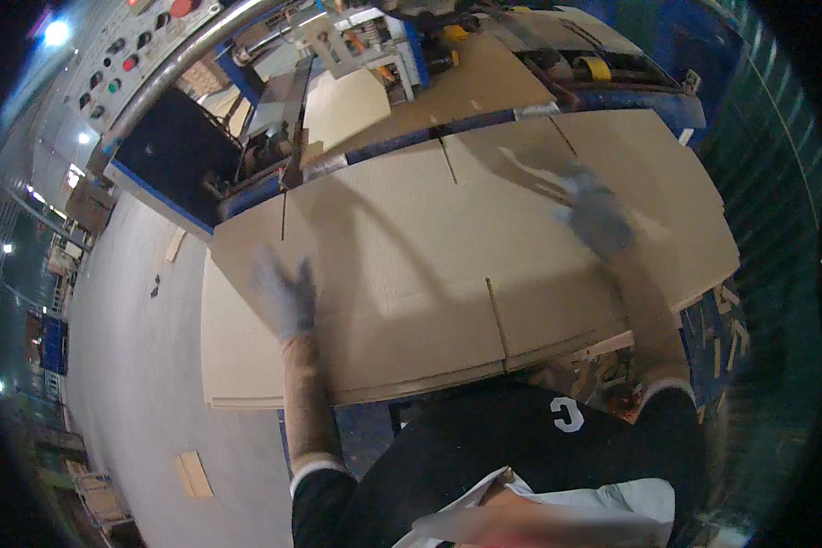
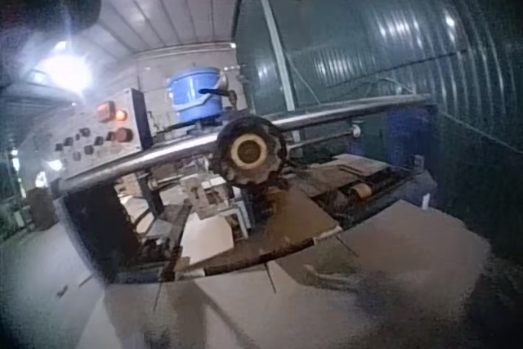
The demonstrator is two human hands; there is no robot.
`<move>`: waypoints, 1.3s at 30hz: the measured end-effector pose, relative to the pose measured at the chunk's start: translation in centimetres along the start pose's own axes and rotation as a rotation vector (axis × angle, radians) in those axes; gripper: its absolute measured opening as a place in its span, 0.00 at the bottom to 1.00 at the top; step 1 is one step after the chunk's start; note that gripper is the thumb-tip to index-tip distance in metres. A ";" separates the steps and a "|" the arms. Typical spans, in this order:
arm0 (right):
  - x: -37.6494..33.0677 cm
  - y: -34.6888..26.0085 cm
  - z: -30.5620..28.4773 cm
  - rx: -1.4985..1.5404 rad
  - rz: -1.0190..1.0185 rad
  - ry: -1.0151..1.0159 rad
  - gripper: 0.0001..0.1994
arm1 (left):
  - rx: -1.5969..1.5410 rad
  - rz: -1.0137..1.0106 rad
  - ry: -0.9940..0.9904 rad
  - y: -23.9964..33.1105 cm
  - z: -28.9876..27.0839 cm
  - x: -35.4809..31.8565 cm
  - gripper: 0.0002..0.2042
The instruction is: The person repeatedly picks up flat cardboard sheets from a stack and places them onto a machine table. The person aligns each sheet by hand and continues the cycle throughout the clip.
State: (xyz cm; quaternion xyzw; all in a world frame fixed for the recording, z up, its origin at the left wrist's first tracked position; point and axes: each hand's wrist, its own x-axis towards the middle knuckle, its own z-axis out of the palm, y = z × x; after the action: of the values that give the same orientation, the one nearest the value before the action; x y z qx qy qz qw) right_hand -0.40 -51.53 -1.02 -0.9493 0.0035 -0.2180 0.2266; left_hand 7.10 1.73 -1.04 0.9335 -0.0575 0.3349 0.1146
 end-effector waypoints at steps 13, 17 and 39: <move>-19.8 26.7 -10.0 0.341 0.857 0.684 0.27 | -1.022 -0.947 0.949 -10.7 -7.9 -10.8 0.27; -17.8 20.6 -12.2 0.172 0.653 0.781 0.26 | -0.800 -0.913 0.881 -13.4 -10.6 -11.5 0.19; -18.0 -9.7 -7.8 -0.284 -0.556 -0.305 0.18 | -0.282 0.299 -0.506 4.8 -11.9 -11.8 0.29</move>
State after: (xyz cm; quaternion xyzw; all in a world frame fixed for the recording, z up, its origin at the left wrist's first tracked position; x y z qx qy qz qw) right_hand -20.86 -44.32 2.01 -0.9576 -0.2589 -0.1244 0.0219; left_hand -10.17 0.43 1.19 0.9433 -0.2663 0.0940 0.1746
